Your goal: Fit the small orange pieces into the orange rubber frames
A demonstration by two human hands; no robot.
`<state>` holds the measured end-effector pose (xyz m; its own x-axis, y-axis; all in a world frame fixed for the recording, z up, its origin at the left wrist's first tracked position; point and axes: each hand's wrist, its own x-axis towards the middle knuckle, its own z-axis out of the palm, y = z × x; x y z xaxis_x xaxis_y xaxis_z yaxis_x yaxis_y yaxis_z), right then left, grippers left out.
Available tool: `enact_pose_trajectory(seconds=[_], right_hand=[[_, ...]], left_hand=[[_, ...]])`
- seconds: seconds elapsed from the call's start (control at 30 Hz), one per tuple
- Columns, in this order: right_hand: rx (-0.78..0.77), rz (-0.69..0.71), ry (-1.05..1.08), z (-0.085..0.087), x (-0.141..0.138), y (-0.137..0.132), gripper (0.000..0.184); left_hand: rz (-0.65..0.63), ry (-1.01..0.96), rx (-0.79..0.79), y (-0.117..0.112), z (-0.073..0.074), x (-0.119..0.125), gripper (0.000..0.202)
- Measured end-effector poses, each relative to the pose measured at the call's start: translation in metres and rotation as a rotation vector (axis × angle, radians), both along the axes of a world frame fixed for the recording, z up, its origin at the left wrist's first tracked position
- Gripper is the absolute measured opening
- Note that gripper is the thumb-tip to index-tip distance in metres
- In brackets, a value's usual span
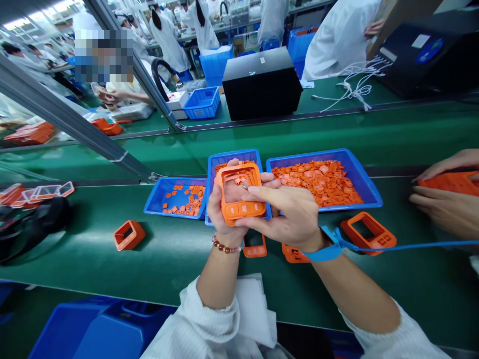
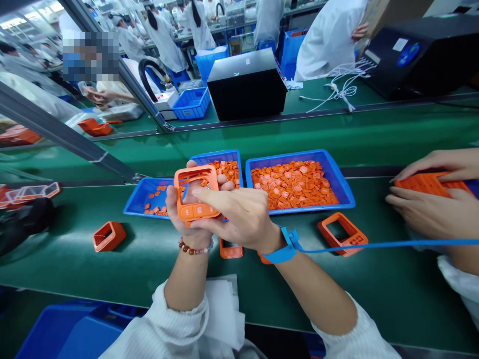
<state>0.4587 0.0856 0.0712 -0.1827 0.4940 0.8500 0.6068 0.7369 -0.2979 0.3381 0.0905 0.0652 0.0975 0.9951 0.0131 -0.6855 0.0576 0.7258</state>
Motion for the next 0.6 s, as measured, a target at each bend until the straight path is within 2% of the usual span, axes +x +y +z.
enact_pose_trajectory(seconds=[0.1,0.27,0.43,0.53,0.6], right_hand=[[0.035,-0.011,0.025,0.000,-0.002,0.000,0.037],[0.072,0.055,0.105,-0.001,-0.004,0.001,0.042],[0.065,0.104,0.043,-0.003,-0.001,0.002,0.023],[-0.019,0.109,-0.044,-0.004,-0.003,0.000,0.031],[-0.175,0.103,-0.137,-0.009,-0.005,0.004,0.037]], left_hand=[[-0.008,-0.005,0.011,-0.001,0.002,0.001,0.059],[0.000,-0.010,-0.007,0.001,0.004,0.001,0.059],[-0.005,-0.053,-0.018,0.001,0.003,0.000,0.055],[0.080,-0.025,-0.033,-0.003,0.010,0.003,0.051],[0.152,0.047,-0.055,-0.002,0.017,0.005,0.038]])
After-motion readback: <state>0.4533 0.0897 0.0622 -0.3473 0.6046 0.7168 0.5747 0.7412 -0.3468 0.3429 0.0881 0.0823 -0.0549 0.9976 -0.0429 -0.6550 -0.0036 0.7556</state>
